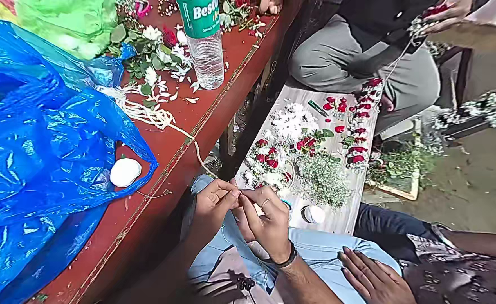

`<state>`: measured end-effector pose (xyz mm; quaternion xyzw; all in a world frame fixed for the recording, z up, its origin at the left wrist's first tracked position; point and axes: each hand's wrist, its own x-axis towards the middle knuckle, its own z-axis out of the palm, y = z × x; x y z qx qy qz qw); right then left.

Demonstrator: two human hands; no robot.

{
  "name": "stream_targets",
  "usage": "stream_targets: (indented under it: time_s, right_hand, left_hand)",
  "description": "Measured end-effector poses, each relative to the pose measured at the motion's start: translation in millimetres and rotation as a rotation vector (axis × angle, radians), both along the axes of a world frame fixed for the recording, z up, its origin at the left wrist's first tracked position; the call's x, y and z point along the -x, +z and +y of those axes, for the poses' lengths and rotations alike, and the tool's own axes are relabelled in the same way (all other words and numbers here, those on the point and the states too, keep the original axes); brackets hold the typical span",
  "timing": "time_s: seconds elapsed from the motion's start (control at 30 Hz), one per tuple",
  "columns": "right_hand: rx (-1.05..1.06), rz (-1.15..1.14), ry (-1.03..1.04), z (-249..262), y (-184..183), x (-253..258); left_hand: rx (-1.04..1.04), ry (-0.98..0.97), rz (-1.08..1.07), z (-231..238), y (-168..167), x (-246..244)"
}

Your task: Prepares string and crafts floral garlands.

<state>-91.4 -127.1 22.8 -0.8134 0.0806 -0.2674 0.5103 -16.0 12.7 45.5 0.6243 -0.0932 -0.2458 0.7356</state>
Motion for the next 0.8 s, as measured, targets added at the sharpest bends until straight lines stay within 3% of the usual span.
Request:
stream_targets:
  time_s: [0.13,0.3,0.37,0.47,0.57,0.67,0.8]
  right_hand:
    - [0.074,-0.024,-0.03,4.8,-10.9,2.6]
    - [0.346,-0.022,-0.111,4.1,-20.0,2.7]
    - [0.247,-0.03,-0.119,4.7,-22.3,1.2]
    - [-0.185,-0.058,-0.05,2.4,-17.2,-1.5]
    - [-0.369,-0.014,0.001,-2.6,-6.2,-0.8]
    - [-0.382,0.025,0.092,-7.8,1.9,1.8]
    - [-0.397,0.185,0.26,-19.5,9.3,7.3]
  left_hand:
    - [-0.01,0.0,-0.018,2.1,0.1,2.1]
    - [-0.06,-0.049,-0.036,-3.2,0.7,5.1]
    - [-0.071,-0.07,-0.004,-5.4,4.8,8.8]
    - [-0.055,-0.128,0.006,-4.9,11.8,9.6]
    - [-0.191,-0.135,-0.326,-5.2,7.5,6.0]
    - [-0.312,-0.191,-0.731,-0.6,1.9,-6.8]
    - [-0.334,-0.347,-1.055,12.2,0.3,-26.0]
